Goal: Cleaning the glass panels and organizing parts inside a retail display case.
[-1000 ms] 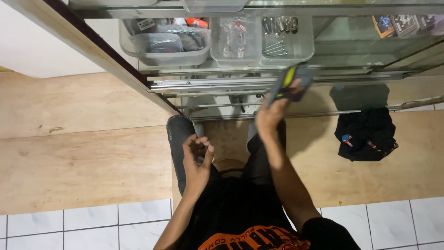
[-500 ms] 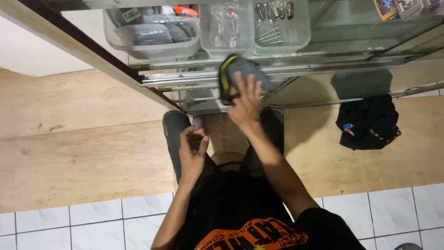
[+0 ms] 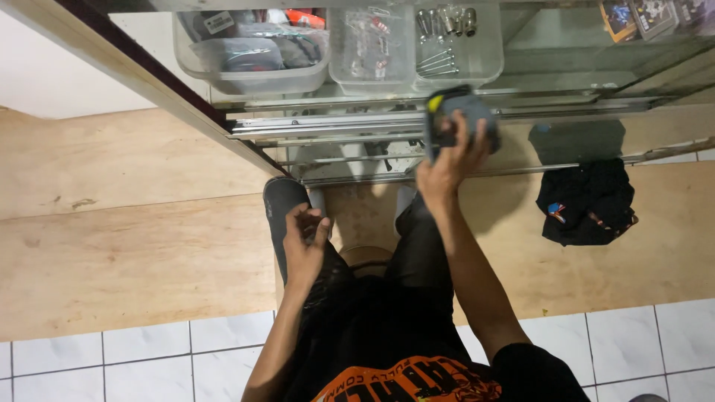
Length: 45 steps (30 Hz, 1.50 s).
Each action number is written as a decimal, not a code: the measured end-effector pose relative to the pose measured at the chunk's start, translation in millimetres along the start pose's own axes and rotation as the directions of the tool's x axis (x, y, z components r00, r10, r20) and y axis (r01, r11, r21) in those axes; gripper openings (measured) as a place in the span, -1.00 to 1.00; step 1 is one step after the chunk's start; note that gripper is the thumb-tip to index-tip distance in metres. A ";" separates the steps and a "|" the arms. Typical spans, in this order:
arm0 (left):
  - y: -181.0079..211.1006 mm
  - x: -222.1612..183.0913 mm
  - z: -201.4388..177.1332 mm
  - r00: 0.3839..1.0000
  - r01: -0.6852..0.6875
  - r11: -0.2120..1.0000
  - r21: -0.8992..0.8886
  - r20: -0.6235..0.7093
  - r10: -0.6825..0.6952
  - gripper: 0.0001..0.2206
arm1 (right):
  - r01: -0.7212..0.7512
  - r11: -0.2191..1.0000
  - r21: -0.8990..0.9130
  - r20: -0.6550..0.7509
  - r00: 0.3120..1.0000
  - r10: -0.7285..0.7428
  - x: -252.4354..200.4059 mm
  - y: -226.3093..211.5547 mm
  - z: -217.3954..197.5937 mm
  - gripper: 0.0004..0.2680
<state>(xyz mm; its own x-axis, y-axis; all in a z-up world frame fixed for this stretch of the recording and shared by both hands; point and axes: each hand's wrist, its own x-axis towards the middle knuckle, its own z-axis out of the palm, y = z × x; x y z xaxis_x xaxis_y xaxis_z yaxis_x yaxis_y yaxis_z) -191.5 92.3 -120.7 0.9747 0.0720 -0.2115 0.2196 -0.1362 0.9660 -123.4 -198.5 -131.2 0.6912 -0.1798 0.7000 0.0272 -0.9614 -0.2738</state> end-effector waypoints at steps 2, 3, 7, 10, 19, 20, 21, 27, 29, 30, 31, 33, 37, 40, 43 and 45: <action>1.7 0.8 0.7 0.999 -0.031 1.000 0.004 0.010 0.031 -0.59 | 0.019 1.000 -0.001 0.025 0.999 -0.019 -4.6 -21.7 17.7 -0.49; 2.4 0.3 0.5 0.998 -0.059 0.998 0.011 0.018 0.059 -0.60 | 0.038 0.999 0.000 0.053 0.998 -0.038 -7.3 -33.1 26.7 -0.49; 2.2 -0.3 -6.6 0.996 -0.092 0.995 0.044 0.003 0.092 -0.60 | 0.095 0.994 0.054 0.120 0.988 -0.101 5.8 -98.2 25.2 -0.50; -0.7 -3.3 -16.3 0.995 -0.094 0.993 0.070 -0.011 0.095 -0.60 | 0.147 0.981 0.124 0.143 0.976 -0.164 5.9 -134.6 44.5 -0.51; -11.2 -7.9 -39.4 0.993 -0.063 0.998 0.003 -0.101 0.063 -0.58 | 0.297 0.838 0.458 0.134 0.909 -0.395 49.9 -242.2 58.2 -0.49; -9.2 -6.2 -40.7 0.991 -0.078 0.997 0.009 -0.107 0.079 -0.59 | 0.275 0.851 0.448 0.210 0.893 -0.399 55.9 -246.1 58.1 -0.50; -7.4 -4.6 -42.0 0.989 -0.093 0.996 0.015 -0.113 0.094 -0.59 | 0.254 0.862 0.437 0.284 0.871 -0.401 61.6 -250.2 58.1 -0.50; 4.0 8.6 -36.9 0.984 -0.133 0.990 0.039 -0.118 0.137 -0.59 | 0.272 0.910 0.312 0.352 0.857 -0.376 63.8 -230.3 46.3 -0.46; 9.4 8.4 -33.9 0.986 -0.130 0.991 0.040 -0.103 0.133 -0.58 | 0.265 0.919 0.293 0.329 0.874 -0.357 56.5 -214.2 43.7 -0.45; 11.5 8.4 -32.4 0.988 -0.124 0.991 0.041 -0.093 0.127 -0.57 | 0.260 0.925 0.278 0.307 0.888 -0.342 52.4 -206.2 42.8 -0.44; 10.8 7.5 -31.4 0.988 -0.122 0.992 0.039 -0.091 0.125 -0.57 | 0.259 0.925 0.277 0.309 0.888 -0.341 48.8 -195.5 42.9 -0.44; 9.0 6.4 -30.2 0.991 -0.103 0.993 0.063 -0.076 0.107 -0.57 | 0.217 0.963 0.163 0.349 0.900 -0.262 41.8 -175.0 43.8 -0.44; -4.8 6.0 -31.0 0.991 -0.100 0.994 0.040 -0.081 0.103 -0.59 | 0.135 0.985 0.109 0.396 0.903 -0.168 48.8 -160.7 16.0 -0.42; -6.9 6.0 -32.4 0.992 -0.085 0.996 0.030 -0.090 0.087 -0.59 | 0.148 0.982 0.121 0.361 0.915 -0.183 45.9 -161.3 23.6 -0.45; 2.7 8.7 -32.9 0.993 -0.092 0.996 0.018 -0.067 0.093 -0.59 | 0.234 0.961 0.147 0.374 0.886 -0.273 44.0 -171.7 54.4 -0.44; 10.2 10.9 -31.0 0.993 -0.092 0.995 0.024 -0.065 0.094 -0.58 | 0.307 0.904 0.297 0.354 0.844 -0.403 60.0 -199.0 48.2 -0.46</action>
<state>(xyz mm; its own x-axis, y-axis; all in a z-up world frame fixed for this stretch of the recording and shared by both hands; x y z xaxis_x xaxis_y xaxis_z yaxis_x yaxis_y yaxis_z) -179.9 122.3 -108.5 0.9863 0.1231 -0.1098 0.1295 -0.1655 0.9777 -52.5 -8.0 -66.5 0.8283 0.3091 0.4673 0.4509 -0.8628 -0.2287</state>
